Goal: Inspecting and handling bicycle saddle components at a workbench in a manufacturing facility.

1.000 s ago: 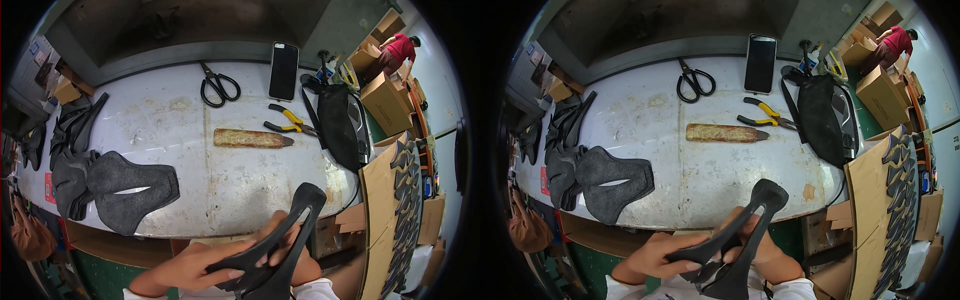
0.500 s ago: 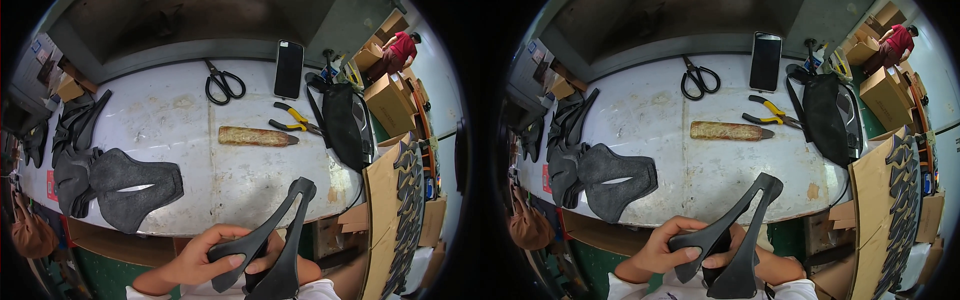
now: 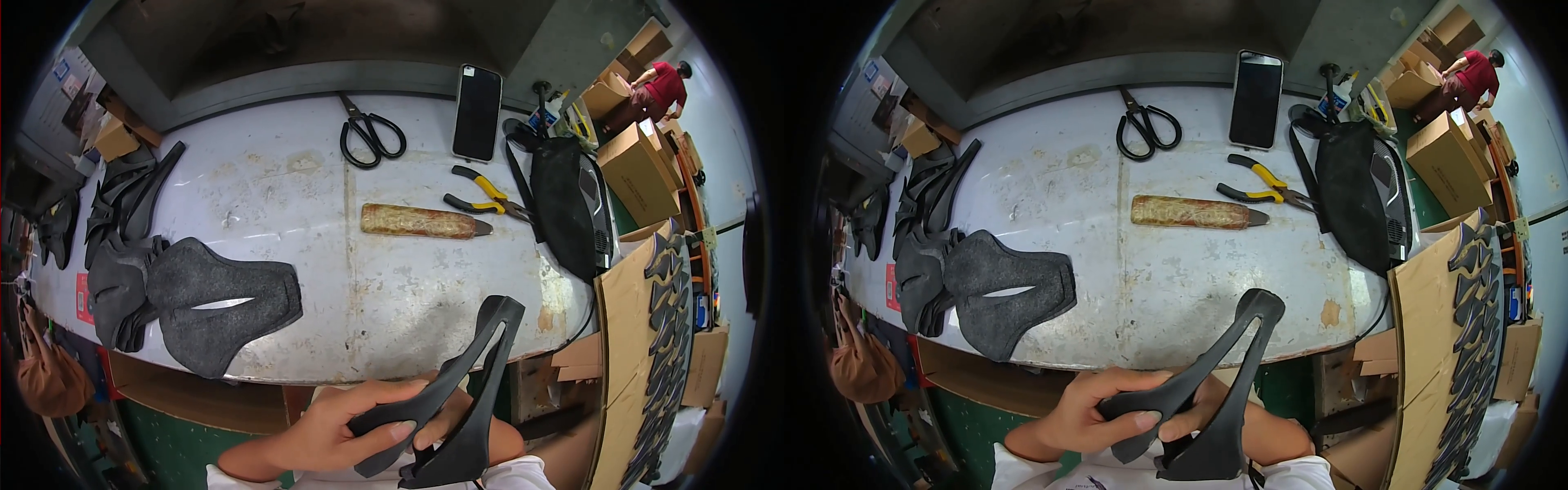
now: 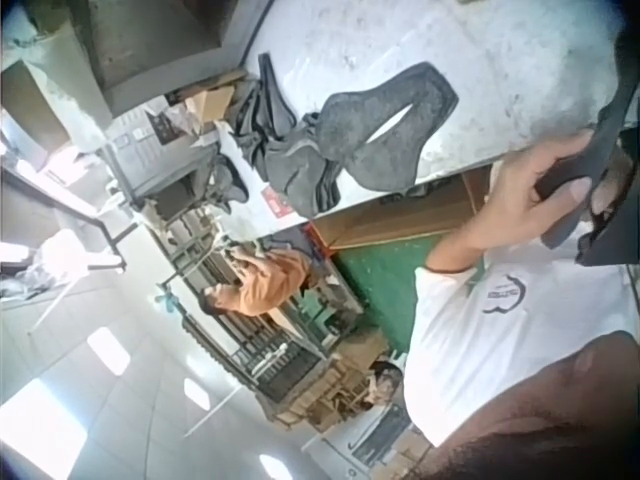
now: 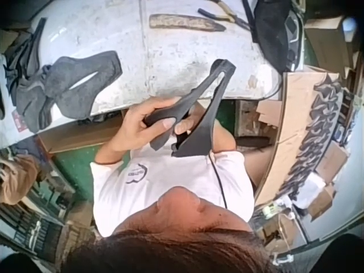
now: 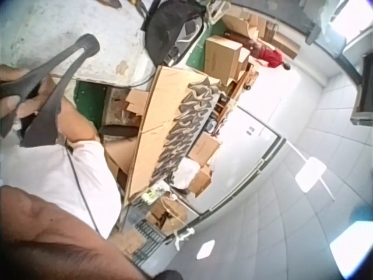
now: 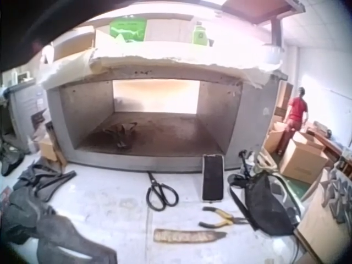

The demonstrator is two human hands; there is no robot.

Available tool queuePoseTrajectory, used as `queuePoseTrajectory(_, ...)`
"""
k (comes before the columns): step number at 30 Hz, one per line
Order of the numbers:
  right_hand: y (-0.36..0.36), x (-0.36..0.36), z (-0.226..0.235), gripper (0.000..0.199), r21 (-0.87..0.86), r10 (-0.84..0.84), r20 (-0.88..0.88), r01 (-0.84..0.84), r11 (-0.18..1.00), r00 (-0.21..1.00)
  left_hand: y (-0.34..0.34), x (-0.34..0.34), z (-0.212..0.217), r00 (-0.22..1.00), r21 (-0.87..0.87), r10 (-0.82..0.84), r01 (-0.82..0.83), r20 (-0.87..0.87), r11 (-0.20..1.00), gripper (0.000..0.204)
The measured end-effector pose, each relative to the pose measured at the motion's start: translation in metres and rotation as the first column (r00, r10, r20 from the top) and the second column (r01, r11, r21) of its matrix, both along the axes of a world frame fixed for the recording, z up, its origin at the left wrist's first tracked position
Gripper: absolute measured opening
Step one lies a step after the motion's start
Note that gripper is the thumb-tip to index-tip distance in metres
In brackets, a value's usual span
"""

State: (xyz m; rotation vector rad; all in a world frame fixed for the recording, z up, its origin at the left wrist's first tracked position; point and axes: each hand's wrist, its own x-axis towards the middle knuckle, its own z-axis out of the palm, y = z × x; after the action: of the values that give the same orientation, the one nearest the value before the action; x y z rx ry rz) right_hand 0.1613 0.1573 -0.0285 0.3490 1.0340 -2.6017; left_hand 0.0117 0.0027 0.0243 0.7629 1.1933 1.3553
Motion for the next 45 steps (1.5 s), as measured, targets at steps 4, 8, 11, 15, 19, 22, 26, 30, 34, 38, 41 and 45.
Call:
queuePoseTrajectory(4, -0.011, 0.004, 0.003, 0.065, -0.169, -0.218, 0.033, 0.22, 0.961, 0.975, 0.006, 0.004, -0.008, 0.998, 0.083, 0.035, -0.039, 0.047, 0.996, 0.058)
queuePoseTrajectory(8, -0.019, 0.001, 0.013, 0.075, -0.022, -0.366, 0.062, 0.368, 0.93, 0.929, 0.001, 0.013, -0.009, 0.976, 0.084, 0.182, -0.192, 0.118, 0.978, 0.066)
queuePoseTrajectory(11, -0.016, 0.007, 0.008, 0.077, 0.089, -0.161, 0.124, 0.151, 0.985, 0.979, -0.002, 0.016, -0.012, 0.92, -0.01, 0.275, -0.283, 0.28, 0.959, 0.063)
queuePoseTrajectory(15, -0.015, -0.007, 0.025, 0.075, 0.115, -0.205, 0.138, 0.19, 0.975, 0.969, -0.002, 0.021, -0.018, 0.923, 0.077, 0.314, -0.338, 0.221, 0.938, 0.06)
queuePoseTrajectory(19, -0.018, -0.001, 0.028, 0.077, 0.187, -0.338, 0.081, 0.318, 0.929, 0.938, 0.003, 0.025, -0.017, 0.937, 0.088, 0.275, -0.299, 0.218, 0.95, 0.056)
queuePoseTrajectory(22, -0.017, -0.011, 0.03, 0.075, 0.281, -0.48, -0.071, 0.48, 0.831, 0.874, 0.002, 0.022, -0.009, 0.953, 0.099, 0.284, -0.294, 0.101, 0.951, 0.056)
queuePoseTrajectory(26, -0.025, -0.016, 0.021, 0.062, -0.025, -0.663, 0.06, 0.665, 0.747, 0.746, 0.002, 0.022, -0.013, 0.963, 0.053, 0.252, -0.258, 0.099, 0.965, 0.056)
queuePoseTrajectory(30, -0.044, -0.02, 0.023, 0.041, -0.164, -0.633, 0.154, 0.651, 0.741, 0.759, 0.014, 0.024, -0.014, 0.877, 0.115, 0.472, -0.48, 0.094, 0.869, 0.061)
queuePoseTrajectory(34, -0.061, 0.003, -0.016, 0.032, -0.603, -0.438, 0.009, 0.355, 0.715, 0.899, 0.023, 0.025, -0.02, 0.827, 0.15, 0.561, -0.558, 0.023, 0.816, 0.057)
queuePoseTrajectory(38, -0.061, 0.004, -0.011, 0.037, -0.693, -0.324, -0.073, 0.186, 0.696, 0.943, 0.027, 0.026, -0.026, 0.756, 0.192, 0.654, -0.644, 0.018, 0.74, 0.058)
queuePoseTrajectory(41, -0.058, 0.002, -0.006, 0.043, -0.638, -0.267, -0.022, 0.193, 0.745, 0.963, 0.029, 0.032, -0.028, 0.678, 0.252, 0.733, -0.719, 0.049, 0.648, 0.059)
queuePoseTrajectory(45, -0.053, -0.002, -0.005, 0.044, -0.694, -0.176, 0.028, 0.146, 0.705, 0.984, 0.034, 0.034, -0.027, 0.618, 0.297, 0.783, -0.762, 0.066, 0.576, 0.06)
